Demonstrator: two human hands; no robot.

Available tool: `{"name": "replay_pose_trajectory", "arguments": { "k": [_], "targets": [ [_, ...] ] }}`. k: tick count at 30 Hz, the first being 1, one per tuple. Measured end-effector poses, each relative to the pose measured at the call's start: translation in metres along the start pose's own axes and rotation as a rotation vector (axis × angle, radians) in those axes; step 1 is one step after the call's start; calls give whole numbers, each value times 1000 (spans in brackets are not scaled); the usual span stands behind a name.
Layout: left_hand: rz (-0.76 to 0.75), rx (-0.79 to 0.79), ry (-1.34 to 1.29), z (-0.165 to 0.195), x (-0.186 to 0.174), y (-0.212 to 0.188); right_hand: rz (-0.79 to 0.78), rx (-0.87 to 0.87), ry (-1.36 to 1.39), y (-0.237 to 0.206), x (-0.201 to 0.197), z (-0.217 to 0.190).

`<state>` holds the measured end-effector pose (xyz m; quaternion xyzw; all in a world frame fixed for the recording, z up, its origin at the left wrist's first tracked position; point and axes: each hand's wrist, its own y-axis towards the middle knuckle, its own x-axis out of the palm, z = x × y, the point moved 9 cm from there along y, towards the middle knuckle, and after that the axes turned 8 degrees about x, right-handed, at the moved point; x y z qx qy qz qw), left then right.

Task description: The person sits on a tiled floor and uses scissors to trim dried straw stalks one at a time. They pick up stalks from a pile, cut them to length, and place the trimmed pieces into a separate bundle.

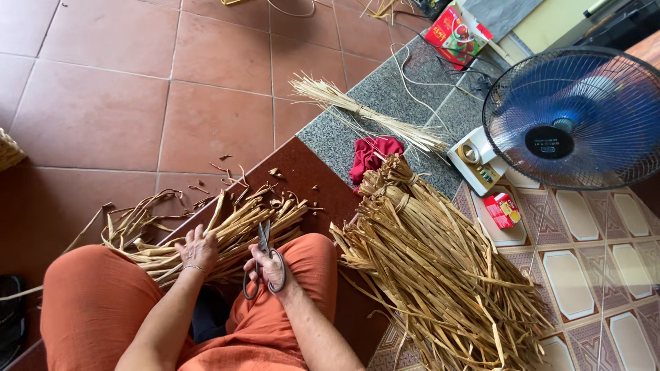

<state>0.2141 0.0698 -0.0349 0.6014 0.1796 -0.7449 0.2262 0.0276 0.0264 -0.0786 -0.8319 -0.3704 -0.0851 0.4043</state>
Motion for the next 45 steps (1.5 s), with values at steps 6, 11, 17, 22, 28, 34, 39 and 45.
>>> {"name": "replay_pose_trajectory", "arguments": {
  "k": [6,11,17,22,28,34,39,45],
  "targets": [
    [-63,-98,-464,-5,1,-2,143,-123,12,-7,8,-24],
    [156,129,-667,25,-27,-50,253,-371,1,-13,22,-48],
    [-10,262,-834,51,4,-99,249,-430,56,-28,30,-50],
    [-226,46,-1570,56,22,-86,156,-456,12,-43,35,-51],
    [10,148,-1381,48,-9,-63,34,-438,-34,-41,45,-43],
    [-102,2,-1720,53,12,-75,68,-489,-123,-60,42,-34],
    [35,9,-1826,53,11,-68,113,-488,-171,-56,43,-35],
    [67,-48,-1504,41,24,-70,210,-533,-93,-54,28,-36]
  ]
}}
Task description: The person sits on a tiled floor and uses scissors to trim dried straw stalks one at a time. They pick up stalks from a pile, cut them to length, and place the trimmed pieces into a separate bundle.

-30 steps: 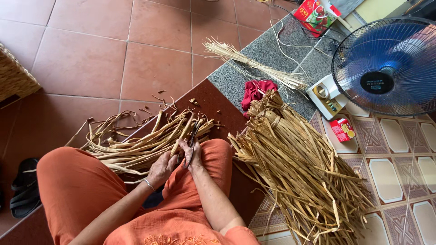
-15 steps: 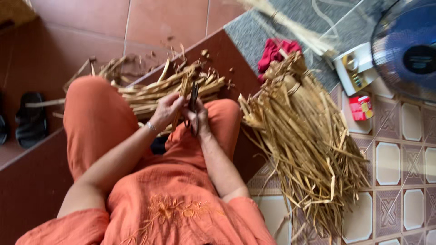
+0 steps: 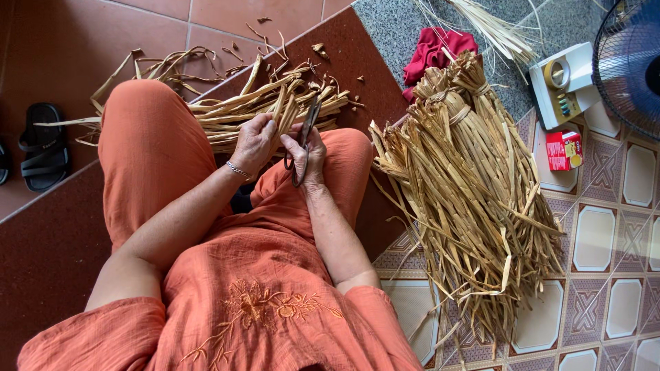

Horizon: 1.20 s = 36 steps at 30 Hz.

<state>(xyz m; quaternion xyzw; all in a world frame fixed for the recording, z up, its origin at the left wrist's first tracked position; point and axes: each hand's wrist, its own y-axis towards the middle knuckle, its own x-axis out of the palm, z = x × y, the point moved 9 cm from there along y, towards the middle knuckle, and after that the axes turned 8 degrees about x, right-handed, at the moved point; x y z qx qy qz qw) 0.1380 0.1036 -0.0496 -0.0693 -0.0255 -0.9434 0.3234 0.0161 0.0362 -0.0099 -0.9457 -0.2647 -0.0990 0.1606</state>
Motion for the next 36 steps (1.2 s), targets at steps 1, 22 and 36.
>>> {"name": "replay_pose_trajectory", "arguments": {
  "k": [1,22,36],
  "targets": [
    [-13,-47,-59,-4,0,-1,21,-4,16,0,-3,-1],
    [-47,37,-84,17,-10,9,-119,-51,-225,-5,9,-3],
    [-95,469,903,53,-1,-5,12,-213,-816,-8,12,-11]
  ]
}}
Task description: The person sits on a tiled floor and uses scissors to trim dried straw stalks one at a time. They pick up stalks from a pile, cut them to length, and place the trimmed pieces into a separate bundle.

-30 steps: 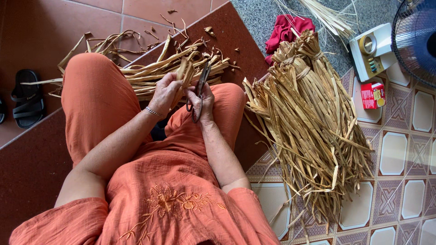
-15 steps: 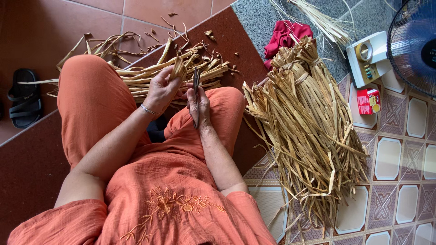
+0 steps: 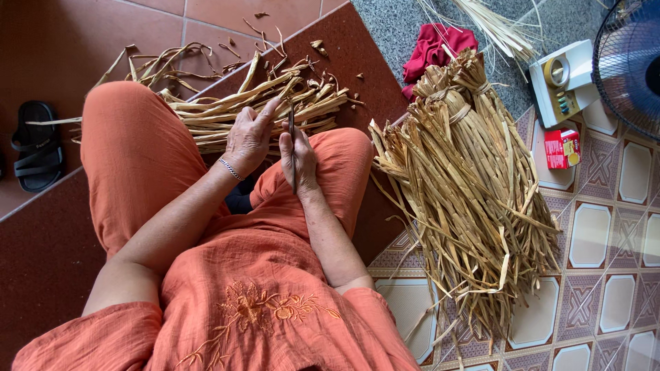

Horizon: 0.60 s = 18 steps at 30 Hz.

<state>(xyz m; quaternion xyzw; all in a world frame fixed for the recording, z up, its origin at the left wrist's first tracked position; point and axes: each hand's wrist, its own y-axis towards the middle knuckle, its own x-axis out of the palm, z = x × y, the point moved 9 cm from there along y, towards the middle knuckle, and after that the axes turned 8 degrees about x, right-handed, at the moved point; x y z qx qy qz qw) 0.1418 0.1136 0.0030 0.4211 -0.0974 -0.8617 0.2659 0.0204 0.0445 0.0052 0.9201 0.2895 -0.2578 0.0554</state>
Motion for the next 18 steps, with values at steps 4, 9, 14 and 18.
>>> {"name": "replay_pose_trajectory", "arguments": {
  "k": [4,9,14,18],
  "targets": [
    [3,1,-1,-1,-2,-2,-16,-7,-100,1,6,-4],
    [-53,-33,-33,-8,12,-6,-40,85,-84,7,10,-1],
    [46,-333,-743,-44,30,-2,-164,274,-206,8,20,18],
    [28,-625,-1040,-64,47,-10,-121,144,-208,7,23,10]
  ]
}}
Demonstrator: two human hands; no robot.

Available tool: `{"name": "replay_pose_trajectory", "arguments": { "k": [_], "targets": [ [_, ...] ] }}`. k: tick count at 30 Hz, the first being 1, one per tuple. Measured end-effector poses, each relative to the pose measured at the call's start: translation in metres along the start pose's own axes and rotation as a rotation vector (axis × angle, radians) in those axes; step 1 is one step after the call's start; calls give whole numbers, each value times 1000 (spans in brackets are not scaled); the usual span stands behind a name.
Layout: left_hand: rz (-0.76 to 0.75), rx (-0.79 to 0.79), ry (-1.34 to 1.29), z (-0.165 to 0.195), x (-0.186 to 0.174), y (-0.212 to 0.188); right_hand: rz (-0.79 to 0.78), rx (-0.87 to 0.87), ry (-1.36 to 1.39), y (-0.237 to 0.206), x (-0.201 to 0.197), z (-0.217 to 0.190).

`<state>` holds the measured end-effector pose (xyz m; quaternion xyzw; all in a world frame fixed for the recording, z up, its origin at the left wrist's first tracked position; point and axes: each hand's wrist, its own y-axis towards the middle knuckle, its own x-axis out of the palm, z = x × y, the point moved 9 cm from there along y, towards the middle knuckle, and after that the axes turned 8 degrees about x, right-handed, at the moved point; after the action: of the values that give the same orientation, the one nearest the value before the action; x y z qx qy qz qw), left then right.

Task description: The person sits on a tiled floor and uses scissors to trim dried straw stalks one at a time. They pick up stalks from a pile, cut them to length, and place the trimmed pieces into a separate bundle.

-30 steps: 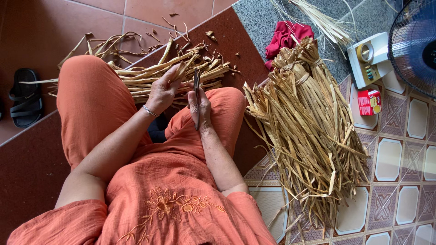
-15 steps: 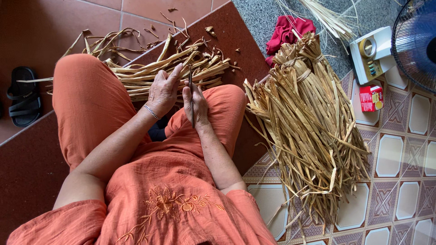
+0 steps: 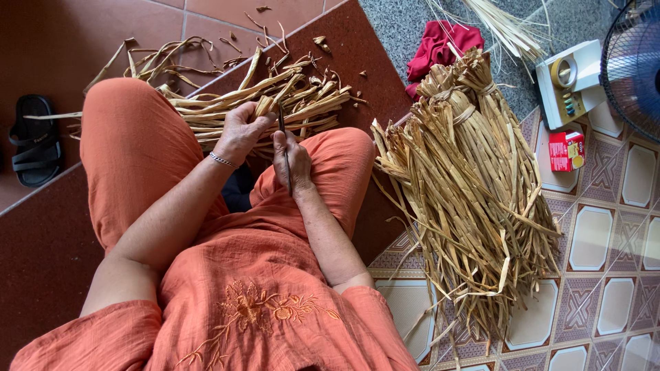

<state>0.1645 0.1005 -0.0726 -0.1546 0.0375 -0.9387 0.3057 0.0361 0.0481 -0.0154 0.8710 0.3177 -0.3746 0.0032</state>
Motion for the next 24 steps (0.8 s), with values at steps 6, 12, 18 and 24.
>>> {"name": "replay_pose_trajectory", "arguments": {
  "k": [6,12,18,24],
  "targets": [
    [1,-65,-132,-4,3,2,-28,129,-75,1,5,11],
    [-67,-87,-104,-9,2,7,-41,-64,106,2,-2,-6],
    [-43,-178,-69,-15,6,0,-40,113,435,13,-1,19],
    [257,52,22,27,-39,23,-134,265,1293,34,-16,51]
  ]
}}
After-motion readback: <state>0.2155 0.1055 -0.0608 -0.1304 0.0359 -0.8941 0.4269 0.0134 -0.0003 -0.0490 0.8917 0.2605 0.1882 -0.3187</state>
